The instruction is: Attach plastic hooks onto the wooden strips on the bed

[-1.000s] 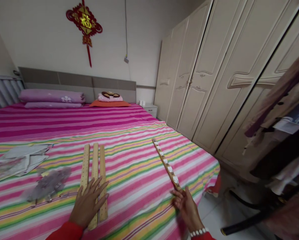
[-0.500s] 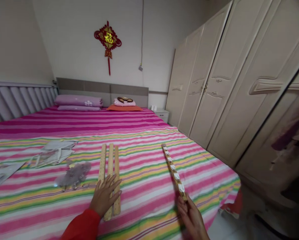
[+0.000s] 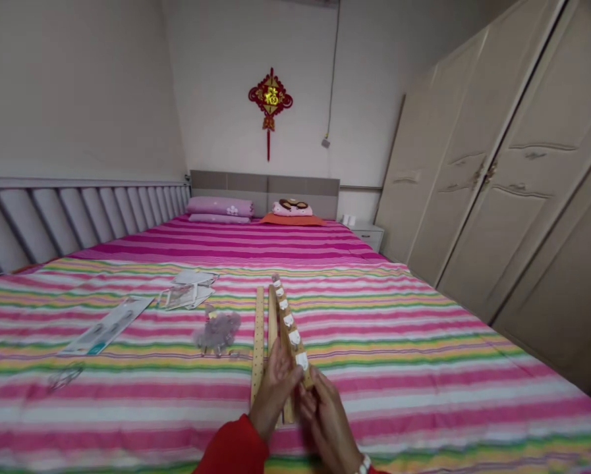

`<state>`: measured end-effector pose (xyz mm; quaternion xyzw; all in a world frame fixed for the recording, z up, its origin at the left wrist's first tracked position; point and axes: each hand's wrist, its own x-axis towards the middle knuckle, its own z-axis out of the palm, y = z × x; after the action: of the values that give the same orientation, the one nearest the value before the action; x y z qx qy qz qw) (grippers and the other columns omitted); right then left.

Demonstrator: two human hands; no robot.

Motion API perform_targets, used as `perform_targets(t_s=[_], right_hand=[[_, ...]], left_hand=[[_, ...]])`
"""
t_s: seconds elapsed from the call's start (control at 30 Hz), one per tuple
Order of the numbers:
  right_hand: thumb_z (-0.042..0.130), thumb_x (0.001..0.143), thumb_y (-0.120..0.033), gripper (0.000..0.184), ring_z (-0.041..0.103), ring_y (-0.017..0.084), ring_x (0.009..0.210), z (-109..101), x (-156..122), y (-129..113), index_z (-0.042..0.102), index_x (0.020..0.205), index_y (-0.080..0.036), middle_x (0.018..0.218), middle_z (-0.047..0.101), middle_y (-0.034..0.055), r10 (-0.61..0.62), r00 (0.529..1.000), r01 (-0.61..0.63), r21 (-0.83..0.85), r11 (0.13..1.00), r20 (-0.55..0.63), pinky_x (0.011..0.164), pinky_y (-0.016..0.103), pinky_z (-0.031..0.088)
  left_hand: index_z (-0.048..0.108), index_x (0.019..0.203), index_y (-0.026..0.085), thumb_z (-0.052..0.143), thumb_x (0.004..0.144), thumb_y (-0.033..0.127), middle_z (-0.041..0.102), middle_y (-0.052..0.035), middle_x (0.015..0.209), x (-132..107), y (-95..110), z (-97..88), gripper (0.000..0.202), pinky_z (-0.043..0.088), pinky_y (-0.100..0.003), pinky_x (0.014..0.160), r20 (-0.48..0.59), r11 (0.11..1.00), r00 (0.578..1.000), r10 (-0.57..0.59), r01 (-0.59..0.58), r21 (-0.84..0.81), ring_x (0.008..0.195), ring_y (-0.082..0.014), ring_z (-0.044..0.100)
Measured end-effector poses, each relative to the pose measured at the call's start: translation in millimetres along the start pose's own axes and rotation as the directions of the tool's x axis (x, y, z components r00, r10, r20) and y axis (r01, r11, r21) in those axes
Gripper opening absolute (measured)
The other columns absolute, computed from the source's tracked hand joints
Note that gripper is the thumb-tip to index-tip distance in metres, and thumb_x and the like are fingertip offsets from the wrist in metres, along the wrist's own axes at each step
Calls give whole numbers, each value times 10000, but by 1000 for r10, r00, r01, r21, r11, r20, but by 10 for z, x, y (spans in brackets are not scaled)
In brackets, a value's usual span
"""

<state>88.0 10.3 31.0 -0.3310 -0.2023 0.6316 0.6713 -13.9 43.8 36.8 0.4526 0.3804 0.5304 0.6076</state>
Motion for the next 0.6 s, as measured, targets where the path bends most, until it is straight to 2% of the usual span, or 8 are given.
perform_targets(t_s=[0.1,0.23,0.3,0.4,0.47,0.6], right_hand=[[716,683,-481,339,320,54,401,282,79,276,572,698,-175,484,428,-76,24,998,-21,-62,998,54,383,173,243],[726,656,-521,422,379,67,414,463,160,530,629,876,-174,562,538,-43,54,995,-42,-130,991,88,398,190,269],[739,637,-524,502,373,58,414,487,186,601,627,974,-170,568,541,-50,75,992,-56,-183,981,101,414,187,275],[728,625,-563,621,322,53,403,481,195,663,615,1069,-144,495,458,-83,100,989,-66,-273,960,111,407,183,243],[721,619,-582,665,307,57,413,467,184,686,611,1100,-137,480,417,-93,99,988,-59,-301,952,120,403,186,226],[703,628,-603,664,336,73,445,453,144,686,633,1098,-139,500,432,-74,69,989,-16,-365,931,132,415,198,243]], left_hand=[[246,1447,269,762,643,395,570,-128,1280,54,38,-5,964,488,-302,907,-86,996,994,72,-77,-53,1113,-227,587],[394,1365,228,719,672,446,667,-93,1075,264,72,-241,796,525,-250,747,-309,995,948,75,-91,-38,902,-180,662],[475,1292,203,690,687,480,690,-78,970,385,82,-402,699,529,-244,691,-354,994,931,88,-107,-35,829,-174,675],[550,1170,172,687,680,496,697,-63,834,553,97,-613,604,535,-258,640,-413,995,908,71,-94,-36,728,-173,682],[581,1084,152,691,677,491,696,-70,813,647,106,-713,541,536,-264,636,-460,996,886,62,-84,-27,707,-171,679],[607,988,147,678,681,499,699,-65,826,789,109,-818,472,522,-242,623,-512,991,850,121,-136,7,717,-156,667]])
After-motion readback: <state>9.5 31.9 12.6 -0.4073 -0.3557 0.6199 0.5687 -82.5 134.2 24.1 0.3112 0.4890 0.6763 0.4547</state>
